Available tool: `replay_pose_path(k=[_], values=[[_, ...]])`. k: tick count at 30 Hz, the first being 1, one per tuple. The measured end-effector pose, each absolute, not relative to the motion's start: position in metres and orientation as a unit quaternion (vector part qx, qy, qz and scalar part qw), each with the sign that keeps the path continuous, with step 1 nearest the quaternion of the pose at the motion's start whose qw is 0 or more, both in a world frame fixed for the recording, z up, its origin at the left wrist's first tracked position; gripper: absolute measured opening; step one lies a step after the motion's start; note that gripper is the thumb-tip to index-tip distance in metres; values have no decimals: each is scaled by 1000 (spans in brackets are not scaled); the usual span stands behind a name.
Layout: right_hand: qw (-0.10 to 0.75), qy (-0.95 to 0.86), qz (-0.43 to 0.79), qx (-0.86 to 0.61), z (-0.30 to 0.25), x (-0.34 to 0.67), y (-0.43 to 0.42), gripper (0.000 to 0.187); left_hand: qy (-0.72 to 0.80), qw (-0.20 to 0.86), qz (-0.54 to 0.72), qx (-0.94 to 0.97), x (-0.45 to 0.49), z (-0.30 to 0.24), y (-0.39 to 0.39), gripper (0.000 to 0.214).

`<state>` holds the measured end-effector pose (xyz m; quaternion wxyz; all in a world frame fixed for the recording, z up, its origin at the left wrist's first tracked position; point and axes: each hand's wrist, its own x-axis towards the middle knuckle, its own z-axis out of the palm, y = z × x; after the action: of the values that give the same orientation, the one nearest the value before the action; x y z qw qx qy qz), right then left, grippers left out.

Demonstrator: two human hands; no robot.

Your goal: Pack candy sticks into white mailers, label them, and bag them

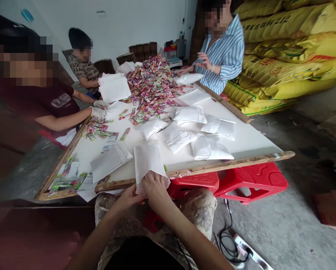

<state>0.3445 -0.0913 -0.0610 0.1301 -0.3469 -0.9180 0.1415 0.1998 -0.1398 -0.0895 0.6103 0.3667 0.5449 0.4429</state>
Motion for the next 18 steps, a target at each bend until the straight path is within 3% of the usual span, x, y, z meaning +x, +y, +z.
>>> replay_pose_path(k=[3, 7, 11, 14, 16, 18], values=[[160, -919, 153, -326, -80, 356, -109, 27, 486, 678, 479, 273, 196, -87, -139, 47], [187, -899, 158, -362, -88, 355, -112, 18, 518, 667, 483, 231, 200, -93, -132, 34], [185, -917, 194, -294, -90, 384, -117, 16, 535, 641, 494, 244, 197, -96, -129, 32], [117, -920, 244, -283, -120, 460, -132, 24, 568, 629, 466, 254, 186, -90, -134, 35], [36, -911, 209, -355, -143, 517, -139, 32, 604, 628, 395, 291, 174, -85, -138, 41], [-37, -896, 157, -413, -151, 554, -136, 34, 664, 554, 339, 369, 160, -80, -140, 47]])
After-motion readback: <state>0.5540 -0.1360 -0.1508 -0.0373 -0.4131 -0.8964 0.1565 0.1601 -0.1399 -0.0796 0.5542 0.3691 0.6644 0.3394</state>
